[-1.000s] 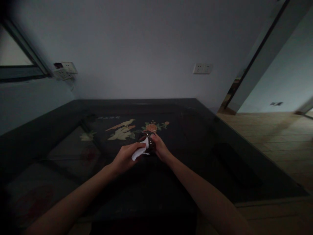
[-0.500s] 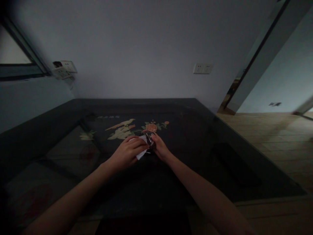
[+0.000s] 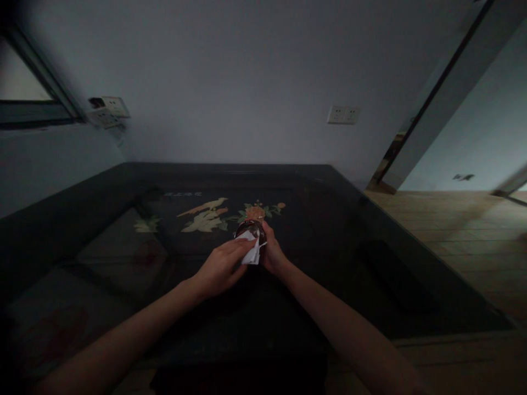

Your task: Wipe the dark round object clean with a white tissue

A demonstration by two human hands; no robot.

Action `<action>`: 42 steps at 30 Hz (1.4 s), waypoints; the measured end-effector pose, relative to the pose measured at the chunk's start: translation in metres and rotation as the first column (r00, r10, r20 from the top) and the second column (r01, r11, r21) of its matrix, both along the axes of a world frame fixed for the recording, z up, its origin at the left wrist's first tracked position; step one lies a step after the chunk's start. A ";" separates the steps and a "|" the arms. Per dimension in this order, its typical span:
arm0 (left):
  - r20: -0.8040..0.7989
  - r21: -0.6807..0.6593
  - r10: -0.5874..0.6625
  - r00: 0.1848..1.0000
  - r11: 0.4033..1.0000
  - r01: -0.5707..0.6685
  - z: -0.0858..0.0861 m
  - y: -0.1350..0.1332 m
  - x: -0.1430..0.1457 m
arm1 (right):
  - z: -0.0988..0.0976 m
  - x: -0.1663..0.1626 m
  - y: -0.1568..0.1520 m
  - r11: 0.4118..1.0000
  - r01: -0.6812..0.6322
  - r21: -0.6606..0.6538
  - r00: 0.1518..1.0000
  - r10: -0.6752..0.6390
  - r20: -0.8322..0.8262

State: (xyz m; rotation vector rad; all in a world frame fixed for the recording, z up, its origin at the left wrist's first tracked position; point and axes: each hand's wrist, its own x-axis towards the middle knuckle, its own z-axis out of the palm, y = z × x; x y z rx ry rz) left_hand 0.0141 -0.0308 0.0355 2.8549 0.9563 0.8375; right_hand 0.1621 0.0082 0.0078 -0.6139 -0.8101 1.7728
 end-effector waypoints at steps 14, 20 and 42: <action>-0.130 0.250 0.257 0.958 0.943 -0.219 0.004 -0.005 0.010 | -0.009 -0.002 0.010 0.995 -0.092 -0.035 0.996 0.091 -0.024; -0.210 0.209 0.209 0.955 0.964 -0.165 0.003 -0.008 0.013 | -0.011 -0.001 0.009 0.992 -0.078 -0.099 0.997 0.077 -0.011; -0.175 0.186 0.209 0.962 0.967 -0.176 -0.002 -0.006 0.020 | -0.010 -0.001 0.011 0.991 0.029 -0.134 0.999 -0.027 0.021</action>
